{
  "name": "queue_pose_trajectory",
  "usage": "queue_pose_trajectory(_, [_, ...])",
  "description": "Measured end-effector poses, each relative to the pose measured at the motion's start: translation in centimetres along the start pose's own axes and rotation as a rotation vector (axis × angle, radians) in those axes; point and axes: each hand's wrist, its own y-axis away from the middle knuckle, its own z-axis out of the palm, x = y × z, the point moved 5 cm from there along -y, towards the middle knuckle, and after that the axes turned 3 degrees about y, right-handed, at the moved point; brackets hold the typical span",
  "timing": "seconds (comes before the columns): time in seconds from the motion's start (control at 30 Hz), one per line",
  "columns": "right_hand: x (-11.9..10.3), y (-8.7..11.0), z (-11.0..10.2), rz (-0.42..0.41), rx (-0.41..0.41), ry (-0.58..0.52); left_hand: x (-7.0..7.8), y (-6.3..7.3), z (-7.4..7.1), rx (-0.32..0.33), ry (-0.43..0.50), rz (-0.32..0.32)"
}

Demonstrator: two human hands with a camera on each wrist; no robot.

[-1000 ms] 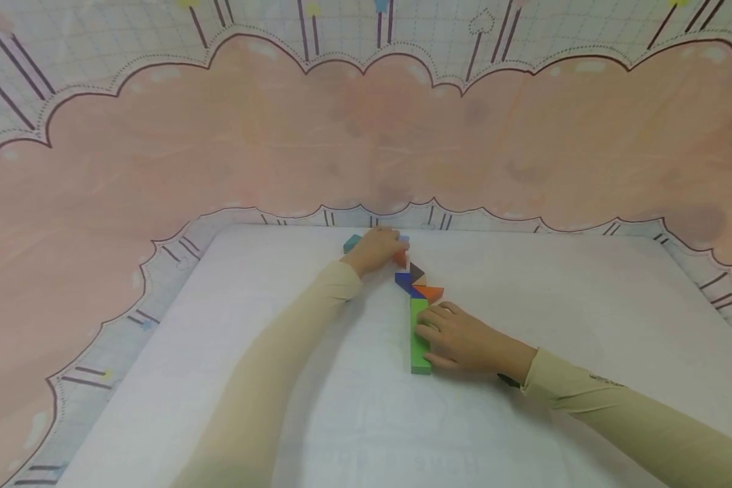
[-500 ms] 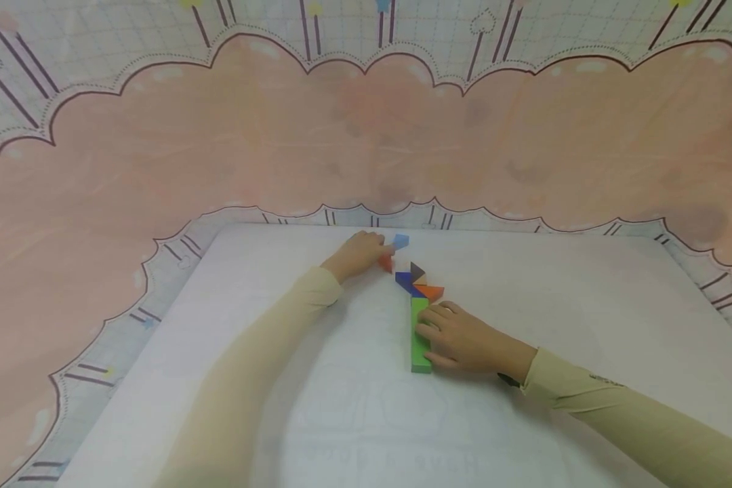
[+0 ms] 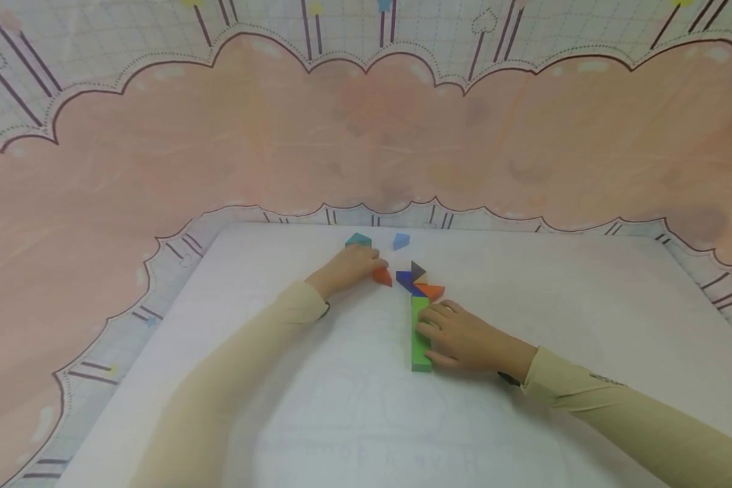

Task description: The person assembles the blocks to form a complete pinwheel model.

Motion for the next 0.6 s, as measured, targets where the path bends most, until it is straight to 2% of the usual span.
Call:
queue_pose_trajectory(0.13, [0.0,0.0,0.0,0.004,-0.009,-0.005,0.7,0.2,0.0,0.017,-0.048,0.036])
queue_pose_trajectory(0.27, [0.1,0.0,0.0,0.005,-0.015,-0.007,1.3,0.2,0.1,0.011,-0.075,0.043])
queue_pose_trajectory(0.47, [0.1,0.0,0.1,0.0,0.0,-0.012,2.3,0.3,-0.2,-0.03,-0.064,0.029])
queue_pose_trajectory(0.6, [0.1,0.0,0.2,0.01,-0.021,-0.013,2.6,0.5,-0.2,-0.062,-0.07,0.009])
